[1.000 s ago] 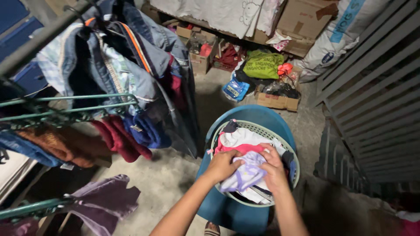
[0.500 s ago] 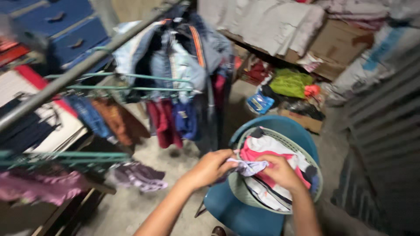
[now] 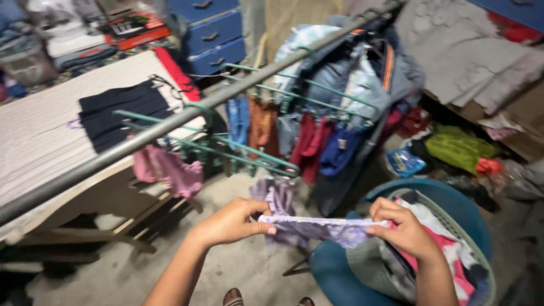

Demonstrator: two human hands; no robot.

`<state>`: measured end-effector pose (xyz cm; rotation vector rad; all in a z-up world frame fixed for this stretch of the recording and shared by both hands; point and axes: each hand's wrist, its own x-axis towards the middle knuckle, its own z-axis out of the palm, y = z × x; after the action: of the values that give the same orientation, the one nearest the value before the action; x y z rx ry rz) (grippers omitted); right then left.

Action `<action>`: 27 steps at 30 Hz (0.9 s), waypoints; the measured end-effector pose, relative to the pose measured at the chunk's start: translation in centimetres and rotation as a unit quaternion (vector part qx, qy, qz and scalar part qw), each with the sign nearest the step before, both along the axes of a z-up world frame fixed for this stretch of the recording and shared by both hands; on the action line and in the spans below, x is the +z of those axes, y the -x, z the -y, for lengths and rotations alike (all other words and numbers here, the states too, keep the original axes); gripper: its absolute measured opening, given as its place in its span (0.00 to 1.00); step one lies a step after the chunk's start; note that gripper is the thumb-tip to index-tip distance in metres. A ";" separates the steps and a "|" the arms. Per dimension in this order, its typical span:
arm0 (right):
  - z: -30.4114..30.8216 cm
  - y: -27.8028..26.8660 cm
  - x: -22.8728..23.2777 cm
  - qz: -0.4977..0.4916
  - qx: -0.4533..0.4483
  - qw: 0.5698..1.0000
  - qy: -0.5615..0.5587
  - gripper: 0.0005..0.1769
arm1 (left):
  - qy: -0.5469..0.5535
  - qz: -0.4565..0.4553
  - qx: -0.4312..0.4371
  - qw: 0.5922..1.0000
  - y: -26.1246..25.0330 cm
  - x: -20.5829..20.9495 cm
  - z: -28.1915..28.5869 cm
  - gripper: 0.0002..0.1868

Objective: The person hangs various small clothing items, including socks and underwear, onto a green collapsible drying rack. They pick items from a blue laundry basket, stretch them over the rack's bars, and secure them using the attached clips.

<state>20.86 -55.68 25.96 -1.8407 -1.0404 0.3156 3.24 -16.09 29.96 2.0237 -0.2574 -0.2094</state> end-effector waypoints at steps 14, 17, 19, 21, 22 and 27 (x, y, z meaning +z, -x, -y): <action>-14.4 6.6 -2.8 0.048 -0.043 0.965 0.255 0.12 | -0.006 0.175 0.221 0.959 4.6 -3.4 -8.6 0.17; -18.9 8.2 -5.4 0.129 0.007 0.989 0.070 0.21 | 0.043 0.139 0.258 0.955 3.2 -5.5 -6.9 0.18; -22.8 8.6 -7.6 -0.017 -0.047 0.998 -0.036 0.29 | 0.129 0.109 0.282 0.945 1.6 -7.4 -6.2 0.15; -26.3 7.7 -9.1 -0.133 -0.086 0.981 -0.109 0.34 | 0.168 0.101 0.291 0.936 0.3 -9.3 -5.8 0.12; -27.8 6.8 -9.4 -0.175 -0.099 0.971 -0.128 0.35 | 0.188 0.096 0.296 0.931 -0.3 -10.2 -5.7 0.11; -32.4 5.5 -8.1 -0.233 -0.145 0.918 -0.288 0.33 | 0.172 0.154 0.314 0.921 -2.5 -12.7 -5.5 0.10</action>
<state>15.32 -23.30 17.90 -1.2680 -0.4479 0.2201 5.78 -10.63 17.28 1.6795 0.1634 0.5275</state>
